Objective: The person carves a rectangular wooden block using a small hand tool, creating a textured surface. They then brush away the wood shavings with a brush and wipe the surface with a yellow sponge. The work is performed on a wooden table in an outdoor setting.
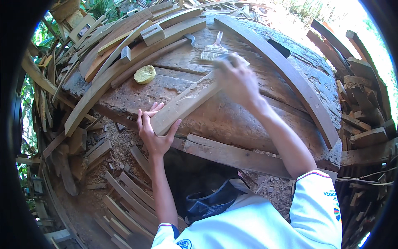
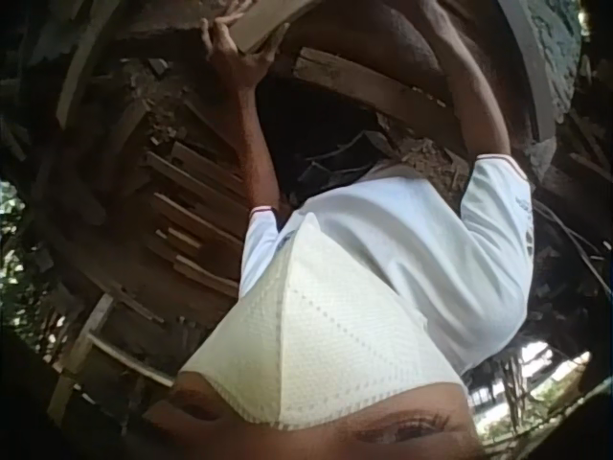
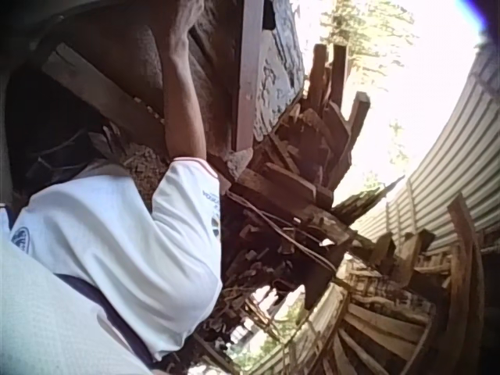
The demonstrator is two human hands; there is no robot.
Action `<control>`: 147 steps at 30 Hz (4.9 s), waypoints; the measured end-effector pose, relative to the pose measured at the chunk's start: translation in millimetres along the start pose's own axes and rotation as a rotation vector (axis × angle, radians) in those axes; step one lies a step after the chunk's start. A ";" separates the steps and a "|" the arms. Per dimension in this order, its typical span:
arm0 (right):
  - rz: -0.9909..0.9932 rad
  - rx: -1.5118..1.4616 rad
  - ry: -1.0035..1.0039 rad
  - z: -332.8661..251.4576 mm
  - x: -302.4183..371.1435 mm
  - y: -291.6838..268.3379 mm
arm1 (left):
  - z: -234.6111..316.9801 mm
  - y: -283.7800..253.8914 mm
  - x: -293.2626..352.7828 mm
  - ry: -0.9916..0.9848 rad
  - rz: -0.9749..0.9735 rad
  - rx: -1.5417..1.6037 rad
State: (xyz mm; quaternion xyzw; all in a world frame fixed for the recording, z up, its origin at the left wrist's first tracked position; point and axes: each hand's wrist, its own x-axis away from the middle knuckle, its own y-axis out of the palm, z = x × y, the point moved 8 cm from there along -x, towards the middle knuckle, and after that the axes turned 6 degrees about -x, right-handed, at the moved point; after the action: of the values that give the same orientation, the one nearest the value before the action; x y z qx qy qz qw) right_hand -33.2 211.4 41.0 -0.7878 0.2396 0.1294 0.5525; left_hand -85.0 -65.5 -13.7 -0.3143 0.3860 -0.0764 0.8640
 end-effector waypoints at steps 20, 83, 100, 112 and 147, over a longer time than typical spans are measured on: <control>-0.244 -0.472 -0.507 -88.8 30.8 16.4 | -11.1 1.2 1.7 0.042 0.031 0.060; -0.347 -0.477 -0.505 -100.6 37.1 21.1 | -17.6 -4.3 3.8 -0.059 -0.001 0.139; -0.370 -0.355 -0.505 -157.6 40.5 35.3 | -30.5 -12.7 2.7 -0.046 -0.100 0.152; -0.146 -0.197 0.016 -22.8 10.4 8.7 | -22.7 -10.4 4.9 -0.045 -0.004 0.050; -0.119 -0.363 -0.116 -42.6 8.3 16.4 | -25.8 -14.0 7.1 -0.033 0.021 0.068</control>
State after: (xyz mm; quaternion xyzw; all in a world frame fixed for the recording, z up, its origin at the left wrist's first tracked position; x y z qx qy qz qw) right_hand -37.3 165.3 39.0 -0.8785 0.1330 0.1827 0.4210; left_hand -97.0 -91.7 -22.7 -0.2819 0.3721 -0.0750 0.8812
